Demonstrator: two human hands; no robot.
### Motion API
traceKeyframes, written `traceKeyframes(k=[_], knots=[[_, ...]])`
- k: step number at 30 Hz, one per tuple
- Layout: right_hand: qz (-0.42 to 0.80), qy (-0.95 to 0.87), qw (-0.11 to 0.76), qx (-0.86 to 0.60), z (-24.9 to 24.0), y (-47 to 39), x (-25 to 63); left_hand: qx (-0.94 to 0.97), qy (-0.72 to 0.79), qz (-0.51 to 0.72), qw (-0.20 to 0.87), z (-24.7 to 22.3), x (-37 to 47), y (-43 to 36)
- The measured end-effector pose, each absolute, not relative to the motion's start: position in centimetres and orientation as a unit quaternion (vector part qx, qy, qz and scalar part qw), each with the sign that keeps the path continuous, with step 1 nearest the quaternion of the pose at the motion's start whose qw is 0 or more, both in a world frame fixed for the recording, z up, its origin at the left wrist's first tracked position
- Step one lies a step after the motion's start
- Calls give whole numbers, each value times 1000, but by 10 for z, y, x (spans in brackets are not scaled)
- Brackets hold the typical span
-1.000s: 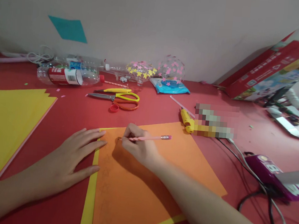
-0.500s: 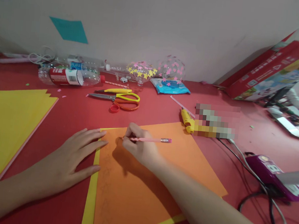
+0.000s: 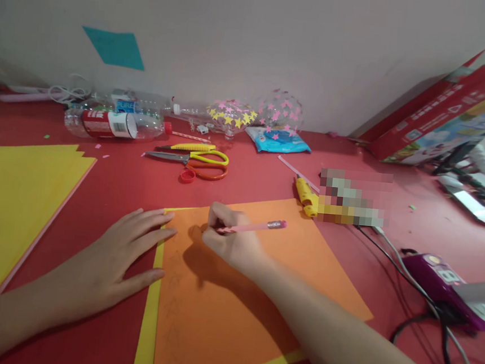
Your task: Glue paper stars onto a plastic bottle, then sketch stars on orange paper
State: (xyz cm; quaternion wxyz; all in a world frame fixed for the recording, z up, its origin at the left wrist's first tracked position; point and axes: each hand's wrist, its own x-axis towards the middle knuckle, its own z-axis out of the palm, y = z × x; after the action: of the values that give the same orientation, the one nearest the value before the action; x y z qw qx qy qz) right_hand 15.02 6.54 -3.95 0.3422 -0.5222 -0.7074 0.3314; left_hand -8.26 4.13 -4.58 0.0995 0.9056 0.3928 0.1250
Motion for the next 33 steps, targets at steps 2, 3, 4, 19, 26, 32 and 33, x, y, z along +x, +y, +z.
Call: traceKeyframes(k=[2,3,4,19,26,32,33], knots=[[328,-711,345,-517,-40,66,151,907,392,119,94,-46,-83,41],[327,-713,346,-515,-40,66,151,908,392,117,93,-46,-83,41],[328,-714,347,-513,-40,66,151,908,392,116,93,-46,-83,41],[363,-716,345,-487,-43,63,148,900,401,128,108,-45,-82,41],[383,-718,332,-476,-45,63,148,905,393,130,96,-47,-82,42],[386,-724,316,-477,-41,63,146,908,393,119,88,-44,-81,41],[384,-725,313,-479,-41,63,146,907,394,119,90,-45,-81,41]])
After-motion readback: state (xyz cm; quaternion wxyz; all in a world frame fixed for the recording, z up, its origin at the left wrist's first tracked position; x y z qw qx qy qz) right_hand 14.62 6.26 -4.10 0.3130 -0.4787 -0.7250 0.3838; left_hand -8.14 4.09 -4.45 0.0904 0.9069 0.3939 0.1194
